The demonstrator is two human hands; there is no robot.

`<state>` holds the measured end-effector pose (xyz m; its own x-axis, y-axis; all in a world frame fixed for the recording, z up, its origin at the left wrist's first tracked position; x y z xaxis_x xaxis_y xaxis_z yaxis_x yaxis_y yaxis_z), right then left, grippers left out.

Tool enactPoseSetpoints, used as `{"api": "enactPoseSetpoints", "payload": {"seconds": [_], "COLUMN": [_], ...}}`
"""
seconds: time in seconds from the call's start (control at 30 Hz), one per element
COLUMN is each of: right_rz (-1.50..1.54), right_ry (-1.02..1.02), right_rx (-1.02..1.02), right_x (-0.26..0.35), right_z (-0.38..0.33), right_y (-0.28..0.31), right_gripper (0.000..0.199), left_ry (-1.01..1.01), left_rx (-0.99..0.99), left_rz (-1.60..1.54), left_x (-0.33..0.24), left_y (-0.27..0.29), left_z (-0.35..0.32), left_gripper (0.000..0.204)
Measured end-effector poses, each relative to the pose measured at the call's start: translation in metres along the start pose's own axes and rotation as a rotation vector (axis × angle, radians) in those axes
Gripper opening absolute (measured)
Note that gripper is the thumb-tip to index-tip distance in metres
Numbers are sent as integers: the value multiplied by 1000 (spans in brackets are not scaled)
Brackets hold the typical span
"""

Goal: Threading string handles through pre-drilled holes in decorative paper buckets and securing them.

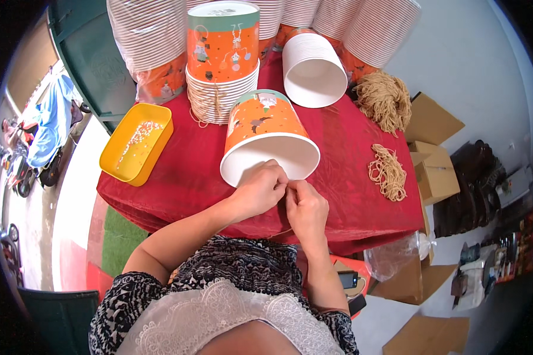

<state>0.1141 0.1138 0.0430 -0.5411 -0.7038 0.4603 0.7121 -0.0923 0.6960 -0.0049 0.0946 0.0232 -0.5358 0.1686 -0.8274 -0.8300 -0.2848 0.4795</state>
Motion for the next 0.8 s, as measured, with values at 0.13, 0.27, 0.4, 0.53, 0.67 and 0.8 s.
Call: {"api": "enactPoseSetpoints", "payload": {"seconds": [0.13,0.27,0.4,0.53,0.67,0.8], "right_rz": [207,397,445,501,514,498], "right_ry": [-97,-249,-296,-341,-372,-407], "right_rx": [97,217,218,237,230,233], "right_x": [-16,-26,-31,-33,-37,-38], "right_z": [1,2,3,4,3,2], "right_y": [-10,-21,-22,-23,-23,-24], "right_gripper": [7,12,14,17,19,19], "left_ry": [-26,-50,-97,-126,-43,-51], "left_rx": [4,-26,-16,-22,43,29], "left_rz": [41,67,91,97,39,60], "left_x": [-1,-2,-7,-6,-10,-8], "left_y": [-2,2,1,0,-2,-5], "left_z": [0,-1,-3,-5,-4,-4], "left_gripper": [4,5,5,7,10,8]}}
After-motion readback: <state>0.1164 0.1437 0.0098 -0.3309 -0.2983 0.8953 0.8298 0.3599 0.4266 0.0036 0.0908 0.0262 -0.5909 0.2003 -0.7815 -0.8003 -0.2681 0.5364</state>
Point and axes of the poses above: each hand's wrist, its own z-axis towards the middle knuckle, its own y-axis out of the back of the hand, x = y × z, the point moved 10 cm from there along z, towards the middle knuckle, and after that the axes turned 6 degrees about -z, right-handed, at the moved point
